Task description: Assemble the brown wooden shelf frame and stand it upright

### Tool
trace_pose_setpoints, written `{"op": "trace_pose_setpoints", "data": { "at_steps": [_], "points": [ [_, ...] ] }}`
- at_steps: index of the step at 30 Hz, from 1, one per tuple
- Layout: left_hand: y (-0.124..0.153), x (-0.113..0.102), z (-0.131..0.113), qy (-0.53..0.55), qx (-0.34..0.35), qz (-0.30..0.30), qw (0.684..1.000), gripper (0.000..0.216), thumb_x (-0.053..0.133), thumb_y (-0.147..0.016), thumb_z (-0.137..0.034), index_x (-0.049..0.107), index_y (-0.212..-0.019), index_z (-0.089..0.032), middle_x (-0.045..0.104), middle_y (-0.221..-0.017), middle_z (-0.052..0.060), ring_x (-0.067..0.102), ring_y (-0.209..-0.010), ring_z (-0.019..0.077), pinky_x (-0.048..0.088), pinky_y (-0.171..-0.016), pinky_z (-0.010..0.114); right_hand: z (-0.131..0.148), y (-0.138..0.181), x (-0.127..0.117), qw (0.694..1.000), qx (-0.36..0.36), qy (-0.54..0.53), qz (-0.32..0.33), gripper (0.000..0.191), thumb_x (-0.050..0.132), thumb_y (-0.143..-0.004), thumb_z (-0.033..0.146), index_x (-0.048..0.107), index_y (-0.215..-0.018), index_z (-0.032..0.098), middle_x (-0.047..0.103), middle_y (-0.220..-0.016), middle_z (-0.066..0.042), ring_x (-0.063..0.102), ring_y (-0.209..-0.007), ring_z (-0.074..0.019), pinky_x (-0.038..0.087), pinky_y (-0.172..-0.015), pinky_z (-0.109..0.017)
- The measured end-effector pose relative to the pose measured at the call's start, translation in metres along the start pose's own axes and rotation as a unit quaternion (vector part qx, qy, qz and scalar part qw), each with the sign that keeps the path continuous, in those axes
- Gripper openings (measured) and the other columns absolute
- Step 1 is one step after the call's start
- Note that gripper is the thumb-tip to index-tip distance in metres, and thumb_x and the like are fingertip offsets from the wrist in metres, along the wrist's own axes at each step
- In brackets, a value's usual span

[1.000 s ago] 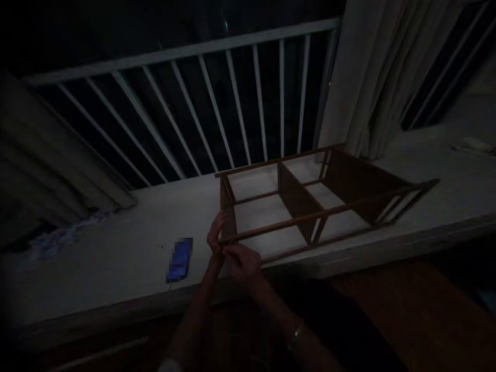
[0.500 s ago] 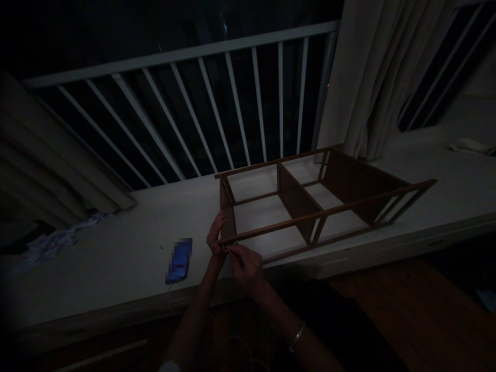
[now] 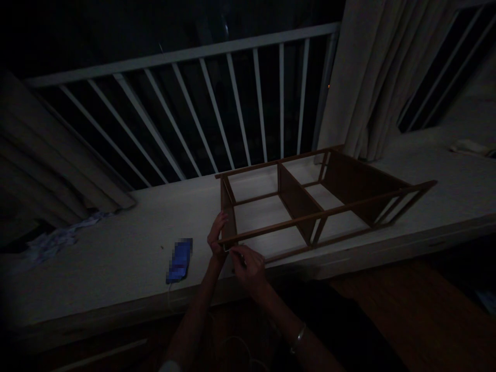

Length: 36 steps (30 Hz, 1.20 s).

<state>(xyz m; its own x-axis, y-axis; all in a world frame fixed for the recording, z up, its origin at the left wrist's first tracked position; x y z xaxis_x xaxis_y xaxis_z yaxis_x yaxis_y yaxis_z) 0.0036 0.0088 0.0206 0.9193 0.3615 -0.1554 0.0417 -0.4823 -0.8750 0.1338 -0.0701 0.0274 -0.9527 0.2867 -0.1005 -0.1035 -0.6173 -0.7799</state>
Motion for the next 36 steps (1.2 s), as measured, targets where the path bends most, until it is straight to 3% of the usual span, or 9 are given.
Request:
{"op": "trace_pose_setpoints", "data": {
  "at_steps": [16,36],
  "points": [
    [0.0003,-0.0007,0.0008,-0.017,-0.022,-0.004,1.0,0.085,0.005,-0.075,-0.073,0.061,-0.106,-0.017,0.059,-0.117,0.013,0.046,-0.121,0.0289,0.037,-0.1,0.05,0.0033,0.0002,0.0,0.998,0.05,0.025,-0.007,0.006,0.058,-0.081,0.022,0.059,-0.086,0.019,0.066,-0.074,-0.002,0.057,-0.054,-0.0093,0.047,-0.05,-0.022],
    [-0.0014,-0.001,-0.0039,-0.019,-0.022,-0.001,1.0,0.083,0.006,-0.076,-0.071,0.06,-0.106,-0.016,0.058,-0.118,0.013,0.046,-0.121,0.0289,0.036,-0.1,0.05,0.0082,0.0016,-0.0013,0.995,0.066,0.072,-0.024,0.012,0.063,-0.078,0.028,0.06,-0.084,0.018,0.066,-0.066,0.0,0.059,-0.052,-0.0098,0.045,-0.049,-0.021]
  ]
}}
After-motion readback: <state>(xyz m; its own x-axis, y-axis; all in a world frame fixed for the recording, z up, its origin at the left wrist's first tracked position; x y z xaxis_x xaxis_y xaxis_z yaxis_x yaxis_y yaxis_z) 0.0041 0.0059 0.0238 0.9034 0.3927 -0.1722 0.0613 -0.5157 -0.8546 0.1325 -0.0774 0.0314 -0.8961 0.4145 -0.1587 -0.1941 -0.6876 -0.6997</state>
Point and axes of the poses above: each hand's wrist, its own y-axis away from the middle knuckle, its own x-axis out of the palm, z = x × y, the point moved 2 cm from there along -y, towards the middle knuckle
